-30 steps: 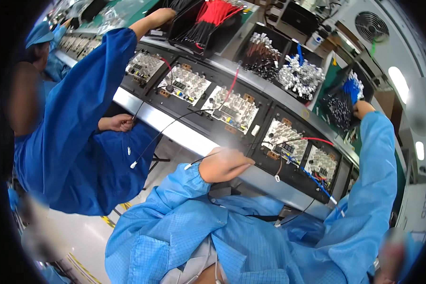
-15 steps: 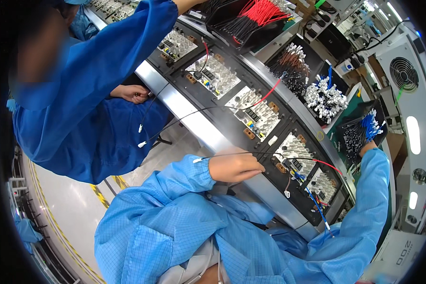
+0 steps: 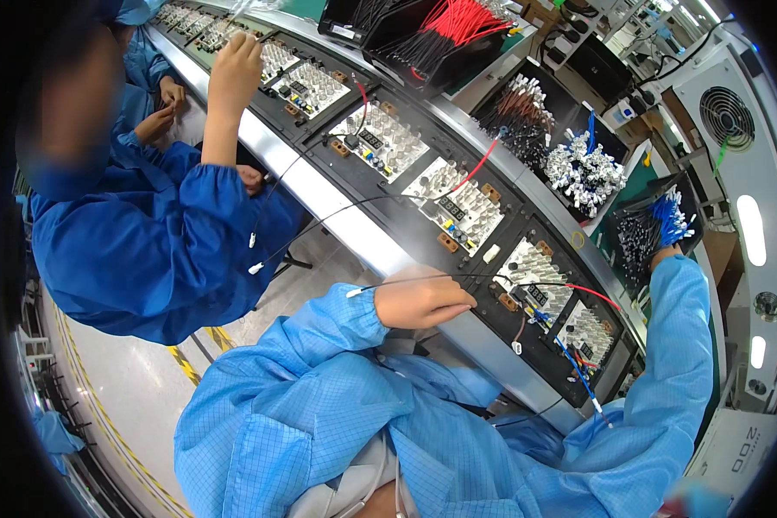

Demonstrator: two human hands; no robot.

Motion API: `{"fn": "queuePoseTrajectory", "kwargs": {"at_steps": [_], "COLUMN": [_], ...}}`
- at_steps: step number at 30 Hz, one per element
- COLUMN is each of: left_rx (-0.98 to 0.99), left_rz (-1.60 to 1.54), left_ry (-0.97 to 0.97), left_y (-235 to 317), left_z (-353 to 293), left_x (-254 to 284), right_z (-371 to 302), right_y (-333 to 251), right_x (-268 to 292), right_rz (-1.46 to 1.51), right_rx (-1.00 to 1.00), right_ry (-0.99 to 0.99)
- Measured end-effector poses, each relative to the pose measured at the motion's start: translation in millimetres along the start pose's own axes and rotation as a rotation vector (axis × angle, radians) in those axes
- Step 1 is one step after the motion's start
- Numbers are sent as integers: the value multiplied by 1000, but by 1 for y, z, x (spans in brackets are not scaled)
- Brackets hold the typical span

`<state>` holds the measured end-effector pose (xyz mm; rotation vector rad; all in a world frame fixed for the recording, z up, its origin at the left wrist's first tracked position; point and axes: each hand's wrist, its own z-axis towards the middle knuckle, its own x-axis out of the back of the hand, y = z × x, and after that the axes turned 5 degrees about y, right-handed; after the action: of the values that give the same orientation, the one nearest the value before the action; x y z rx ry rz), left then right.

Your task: Connecting wires and components to electronic circuit boards on an assembly line.

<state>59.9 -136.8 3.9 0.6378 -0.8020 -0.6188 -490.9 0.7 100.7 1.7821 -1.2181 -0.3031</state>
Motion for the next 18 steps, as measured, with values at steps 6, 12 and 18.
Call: {"fn": "queuePoseTrajectory", "kwargs": {"at_steps": [6,12,18], "left_rx": [-4,37,15], "left_rz": [15,57,22], "left_ry": [10,15,32], "left_y": [-2,4,7], "left_z": [1,2,6], "left_x": [3,10,17], "right_z": [3,41,22], "right_y": [0,11,-5], "right_x": [1,-56,-45], "right_rz": [64,149,165], "right_rx": [87,176,-121], "right_ry": [-67,269,52]}}
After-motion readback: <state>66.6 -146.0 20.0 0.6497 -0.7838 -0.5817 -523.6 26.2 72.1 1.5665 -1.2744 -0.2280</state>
